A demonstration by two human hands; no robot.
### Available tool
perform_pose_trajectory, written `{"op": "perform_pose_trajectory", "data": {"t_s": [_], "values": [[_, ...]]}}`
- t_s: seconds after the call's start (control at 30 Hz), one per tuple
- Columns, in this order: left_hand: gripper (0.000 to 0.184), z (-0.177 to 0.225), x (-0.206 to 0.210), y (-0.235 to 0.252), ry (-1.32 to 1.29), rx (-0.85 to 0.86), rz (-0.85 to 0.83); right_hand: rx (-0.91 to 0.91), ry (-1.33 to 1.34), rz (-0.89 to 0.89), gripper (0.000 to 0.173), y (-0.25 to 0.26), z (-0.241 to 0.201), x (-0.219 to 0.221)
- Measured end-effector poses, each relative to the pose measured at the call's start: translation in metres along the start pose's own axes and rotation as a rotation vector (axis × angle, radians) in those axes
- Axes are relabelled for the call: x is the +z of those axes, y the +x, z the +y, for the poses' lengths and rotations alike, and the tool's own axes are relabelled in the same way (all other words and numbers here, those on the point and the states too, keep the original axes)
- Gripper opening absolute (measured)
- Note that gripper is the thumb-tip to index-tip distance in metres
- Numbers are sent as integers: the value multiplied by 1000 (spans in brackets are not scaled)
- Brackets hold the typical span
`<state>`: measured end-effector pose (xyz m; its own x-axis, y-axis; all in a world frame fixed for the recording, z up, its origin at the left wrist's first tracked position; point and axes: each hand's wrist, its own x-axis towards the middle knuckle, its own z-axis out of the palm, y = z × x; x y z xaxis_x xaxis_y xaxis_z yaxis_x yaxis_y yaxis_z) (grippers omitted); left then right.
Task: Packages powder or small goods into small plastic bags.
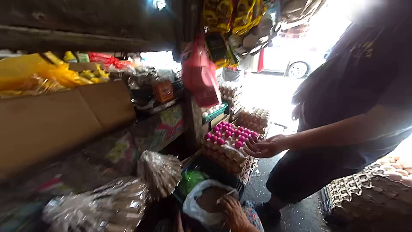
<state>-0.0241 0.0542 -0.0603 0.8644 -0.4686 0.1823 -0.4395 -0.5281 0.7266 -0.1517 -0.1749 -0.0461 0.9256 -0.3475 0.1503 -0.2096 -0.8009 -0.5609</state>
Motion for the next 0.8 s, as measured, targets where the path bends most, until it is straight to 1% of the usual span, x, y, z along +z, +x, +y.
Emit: {"op": "perform_pose_trajectory", "data": {"t_s": [0.07,0.17,0.27,0.33,0.4,0.43,0.5,0.57,0.63,0.67,0.73,0.8], "values": [[65,7,-1,0,-34,-24,23,50,-8,-63,48,1,-4,-6],[64,0,-1,0,-42,-75,2,22,-28,-64,49,2,-2,-1],[65,-1,-4,-2,-59,-112,-47,-38,-54,-15,46,0,5,7],[65,1,-7,-2,-61,-149,-67,-99,-71,48,45,0,9,11],[66,1,-8,1,-122,-223,-56,-137,-76,83,45,-1,12,15],[67,0,-10,4,-200,-286,-26,-151,-77,96,46,-1,12,16],[66,-3,-16,14,-422,-440,93,-174,-78,122,47,1,14,18],[58,-4,-26,27,-684,-622,209,-189,-80,132,47,1,15,18],[53,-4,-33,39,-887,-753,259,-204,-80,148,47,2,17,21],[52,-4,-34,44,-951,-785,233,-212,-84,161,47,2,18,22],[50,0,-33,49,-1065,-811,89,-213,-82,166,47,2,12,18],[47,3,-27,47,-1159,-817,-75,-163,-15,105,43,2,-22,-3]]}}
